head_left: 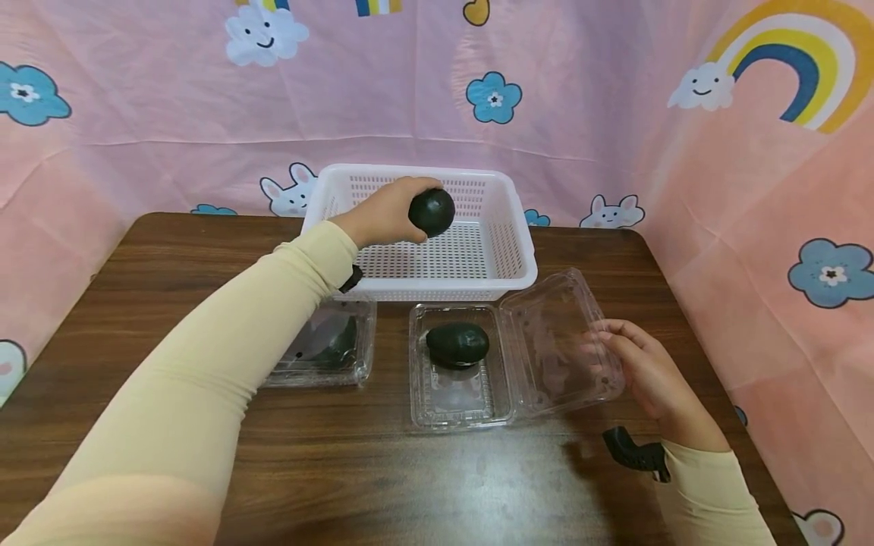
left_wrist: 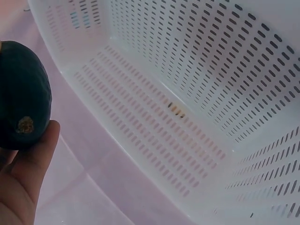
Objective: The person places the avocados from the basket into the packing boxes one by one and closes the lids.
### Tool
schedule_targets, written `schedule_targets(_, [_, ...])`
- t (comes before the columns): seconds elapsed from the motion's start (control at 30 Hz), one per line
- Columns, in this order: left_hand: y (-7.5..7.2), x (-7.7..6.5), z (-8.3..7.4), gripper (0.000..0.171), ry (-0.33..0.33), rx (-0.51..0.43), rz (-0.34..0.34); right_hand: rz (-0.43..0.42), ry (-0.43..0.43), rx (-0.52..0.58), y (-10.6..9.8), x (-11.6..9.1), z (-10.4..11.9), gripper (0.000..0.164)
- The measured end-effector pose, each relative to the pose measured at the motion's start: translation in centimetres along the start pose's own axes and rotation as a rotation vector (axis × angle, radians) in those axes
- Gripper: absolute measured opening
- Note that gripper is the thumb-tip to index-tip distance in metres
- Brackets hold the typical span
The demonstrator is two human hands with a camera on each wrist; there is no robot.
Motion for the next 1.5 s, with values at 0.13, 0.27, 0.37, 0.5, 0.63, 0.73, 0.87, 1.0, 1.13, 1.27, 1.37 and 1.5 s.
schedule_targets(0.13, [0.1,-0.5,-0.7,0.077,0.036,0.002,-0.008,-0.003,-0.003,0.011,0.0,-0.1,0.1,0.013])
schedule_targets(0.27, [0.2,-1.0,-1.0,0.077,0.048,-0.006,-0.015,-0.010,-0.002,0.017,-0.1,-0.1,0.1,0.013])
schedule_targets(0.37, [0.2,-1.4,-1.2,0.079,0.049,-0.003,-0.016,-0.014,-0.004,0.023,-0.1,-0.2,0.1,0.013])
schedule_targets(0.5, [0.2,-1.8,-1.4,0.080,0.055,0.001,-0.021,-0.015,-0.007,0.039,-0.2,-0.2,0.2,0.012])
schedule_targets(0.63, [0.2,-2.2,-1.6,0.080,0.064,-0.005,-0.028,-0.019,0.002,0.048,-0.1,-0.2,0.2,0.013])
schedule_targets(0.73, [0.1,-2.5,-1.9,0.079,0.076,-0.005,-0.041,-0.027,0.008,0.053,-0.1,-0.2,0.2,0.012])
schedule_targets(0.87, [0.2,-2.9,-2.2,0.077,0.093,-0.009,-0.054,-0.029,0.009,0.069,0.1,-0.2,0.3,0.011])
schedule_targets(1.0, [0.5,-3.3,-2.4,0.078,0.101,-0.018,-0.053,-0.026,0.007,0.073,0.2,-0.3,0.4,0.011])
schedule_targets(1.13, [0.7,-3.7,-2.5,0.080,0.102,-0.017,-0.052,-0.018,0.002,0.084,0.1,-0.4,0.4,0.011])
schedule_targets(1.27, [0.7,-4.1,-2.8,0.078,0.110,-0.015,-0.058,-0.016,0.001,0.092,0.0,-0.5,0.4,0.011])
schedule_targets(1.37, [0.7,-4.5,-3.1,0.077,0.112,-0.020,-0.062,-0.022,0.004,0.094,-0.1,-0.5,0.4,0.011])
schedule_targets(1.5, [0.8,-5.1,-3.5,0.077,0.116,-0.025,-0.069,-0.023,0.003,0.087,0.0,-0.6,0.5,0.011])
Point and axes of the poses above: each hand's wrist, its own x-axis towards the middle knuckle, its own y-axis out of the palm, z = x × y, the point moved 10 cm from there along x, towards the middle knuckle
